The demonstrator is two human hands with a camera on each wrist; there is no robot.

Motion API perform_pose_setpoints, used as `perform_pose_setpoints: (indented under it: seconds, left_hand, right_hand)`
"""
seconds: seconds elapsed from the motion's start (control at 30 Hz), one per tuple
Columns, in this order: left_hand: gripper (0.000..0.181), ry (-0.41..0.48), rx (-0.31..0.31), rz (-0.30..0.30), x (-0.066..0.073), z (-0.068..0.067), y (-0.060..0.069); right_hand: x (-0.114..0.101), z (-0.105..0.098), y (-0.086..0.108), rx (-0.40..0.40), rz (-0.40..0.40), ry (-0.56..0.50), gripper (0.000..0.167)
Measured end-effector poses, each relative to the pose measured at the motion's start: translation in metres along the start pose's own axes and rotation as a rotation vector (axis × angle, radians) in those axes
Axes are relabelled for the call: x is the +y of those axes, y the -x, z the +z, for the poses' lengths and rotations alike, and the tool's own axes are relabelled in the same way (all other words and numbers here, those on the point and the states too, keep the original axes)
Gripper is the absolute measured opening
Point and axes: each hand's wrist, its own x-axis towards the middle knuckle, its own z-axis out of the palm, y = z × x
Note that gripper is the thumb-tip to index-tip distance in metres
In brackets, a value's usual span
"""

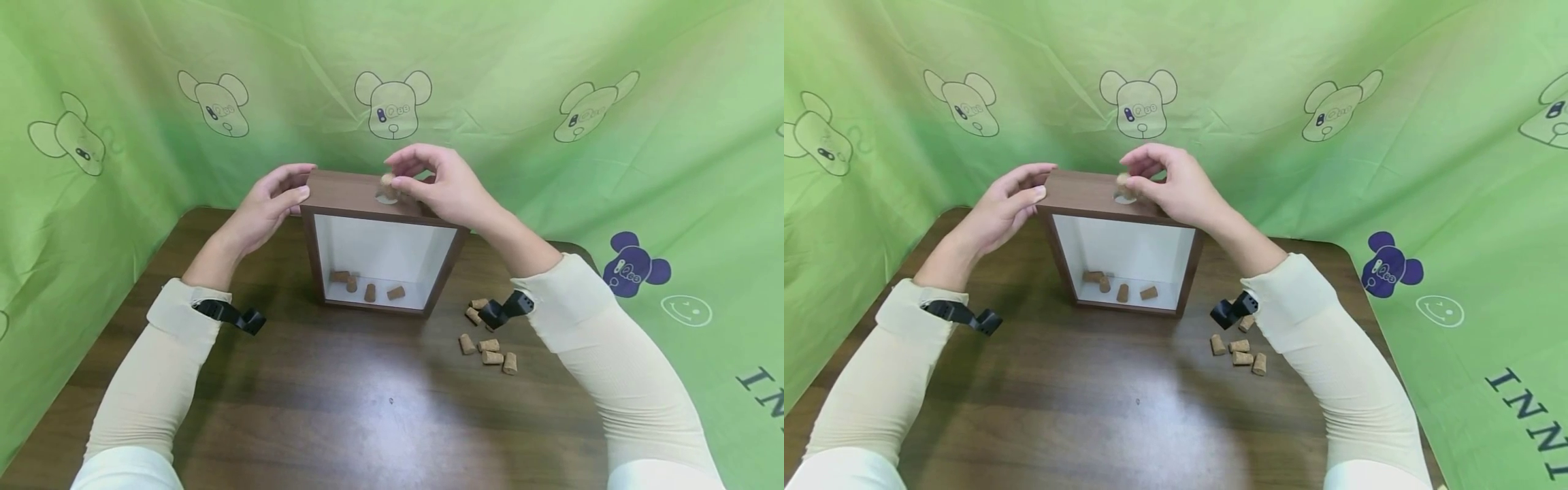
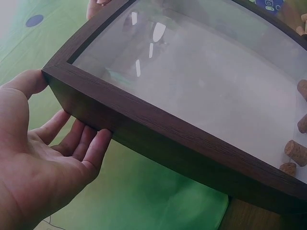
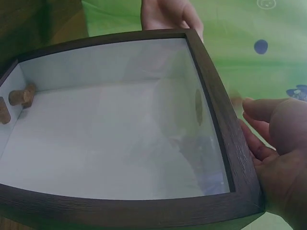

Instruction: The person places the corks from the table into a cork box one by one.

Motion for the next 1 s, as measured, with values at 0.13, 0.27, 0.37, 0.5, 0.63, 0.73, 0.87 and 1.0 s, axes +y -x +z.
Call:
perform_pose_setpoints:
  seconds: [0.13,0.27,0.37,0.5,0.63,0.73,0.87,1.0]
  left_hand:
    - [0.052,0.004,-0.001,-0.004,0.000,0.000,0.001]
    - [0.051,0.013,0.001,-0.001,0.001,0.000,0.002]
    - [0.052,0.020,0.001,0.004,0.003,-0.001,0.003]
    - [0.053,0.021,-0.001,0.008,0.003,-0.001,0.003]
    - [0.052,0.014,-0.001,0.007,0.002,-0.002,0.002]
    - [0.052,0.008,0.002,0.005,0.001,-0.002,0.002]
    - [0.051,0.009,0.001,0.005,0.001,-0.002,0.002]
    - [0.050,0.015,-0.001,0.009,0.000,-0.002,0.001]
  right_hand:
    - [0.002,-0.004,0.004,0.011,0.017,0.023,0.030]
    - [0.005,-0.012,0.009,0.030,0.012,0.045,0.030]
    - [0.008,-0.022,0.017,0.043,0.004,0.062,0.030]
    - [0.012,-0.039,0.034,0.073,0.013,0.078,0.030]
    - [0.024,-0.058,0.059,0.115,0.025,0.087,0.030]
    - [0.039,-0.070,0.079,0.129,0.048,0.103,0.030]
    - [0.065,-0.082,0.110,0.115,0.130,0.118,0.031]
    - [0.093,-0.089,0.140,0.084,0.190,0.130,0.033]
